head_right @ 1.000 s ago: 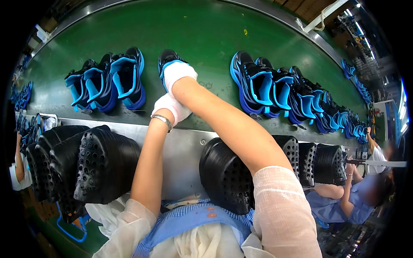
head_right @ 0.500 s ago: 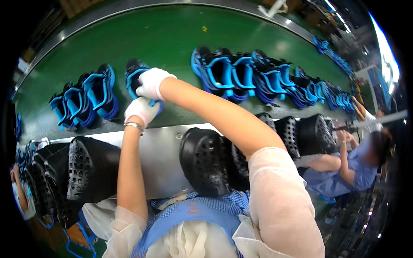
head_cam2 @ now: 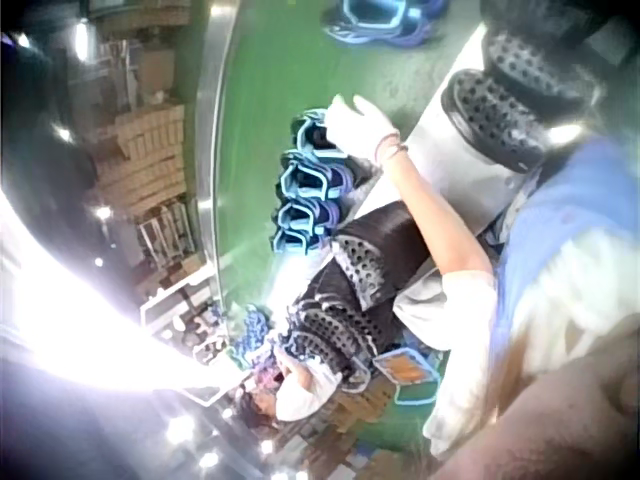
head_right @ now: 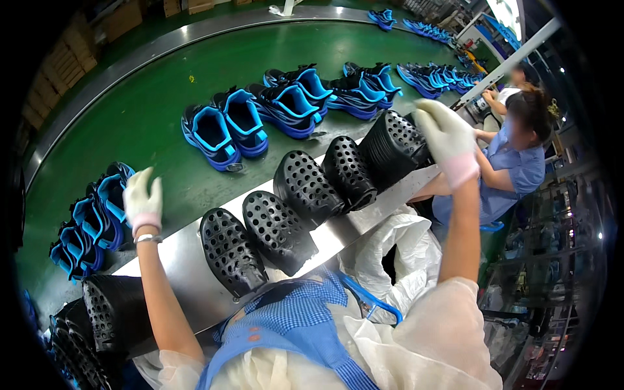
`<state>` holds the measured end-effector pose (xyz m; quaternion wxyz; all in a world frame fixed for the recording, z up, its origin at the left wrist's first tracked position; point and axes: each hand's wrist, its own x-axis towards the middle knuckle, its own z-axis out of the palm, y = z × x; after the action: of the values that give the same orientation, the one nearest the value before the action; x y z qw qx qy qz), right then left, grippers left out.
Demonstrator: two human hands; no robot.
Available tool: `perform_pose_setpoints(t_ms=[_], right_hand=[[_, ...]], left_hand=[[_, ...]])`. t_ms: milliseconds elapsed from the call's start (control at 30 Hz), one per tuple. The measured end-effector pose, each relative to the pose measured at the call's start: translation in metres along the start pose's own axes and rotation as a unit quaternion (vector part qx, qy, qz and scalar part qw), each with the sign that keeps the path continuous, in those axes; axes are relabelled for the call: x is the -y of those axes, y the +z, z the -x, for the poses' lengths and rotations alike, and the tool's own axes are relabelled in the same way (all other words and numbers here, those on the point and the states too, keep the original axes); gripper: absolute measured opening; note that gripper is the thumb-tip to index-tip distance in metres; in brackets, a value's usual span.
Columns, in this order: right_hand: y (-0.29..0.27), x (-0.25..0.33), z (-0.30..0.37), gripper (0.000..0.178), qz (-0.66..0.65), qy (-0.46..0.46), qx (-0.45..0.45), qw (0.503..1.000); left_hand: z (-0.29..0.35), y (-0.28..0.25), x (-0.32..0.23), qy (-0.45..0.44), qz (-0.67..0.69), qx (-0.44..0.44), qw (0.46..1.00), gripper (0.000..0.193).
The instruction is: The person fits black plastic components into blue and black sneakers on an assembly line. They pick up a component by hand, press it into the shoe, and place the assembled shoe back onto the conveyor belt.
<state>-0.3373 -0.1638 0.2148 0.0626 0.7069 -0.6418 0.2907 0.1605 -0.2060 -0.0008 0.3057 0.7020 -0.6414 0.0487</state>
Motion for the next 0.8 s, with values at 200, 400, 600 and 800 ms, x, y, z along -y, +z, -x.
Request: perform_pose_setpoints(t_ms=[200, 400, 600, 800], right_hand=[[-0.013, -0.068, 0.042, 0.030, 0.071, 0.010, 0.095, 0.993], [-0.002, -0.156, 0.049, 0.045, 0.014, 0.073, 0.227, 0.971], [-0.001, -0.223, 0.043, 0.055, -0.076, 0.062, 0.234, 0.967], [-0.001, -0.195, 0.030, 0.049, -0.048, 0.034, 0.258, 0.964]], left_hand=[[-0.021, 0.027, -0.074, 0.117, 0.171, 0.220, 0.953, 0.042], [-0.017, 0.052, -0.085, 0.048, 0.173, 0.294, 0.939, 0.042], [-0.004, 0.040, -0.075, 0.060, 0.067, 0.267, 0.960, 0.030], [0.022, 0.022, -0.062, 0.008, 0.061, 0.291, 0.955, 0.032]])
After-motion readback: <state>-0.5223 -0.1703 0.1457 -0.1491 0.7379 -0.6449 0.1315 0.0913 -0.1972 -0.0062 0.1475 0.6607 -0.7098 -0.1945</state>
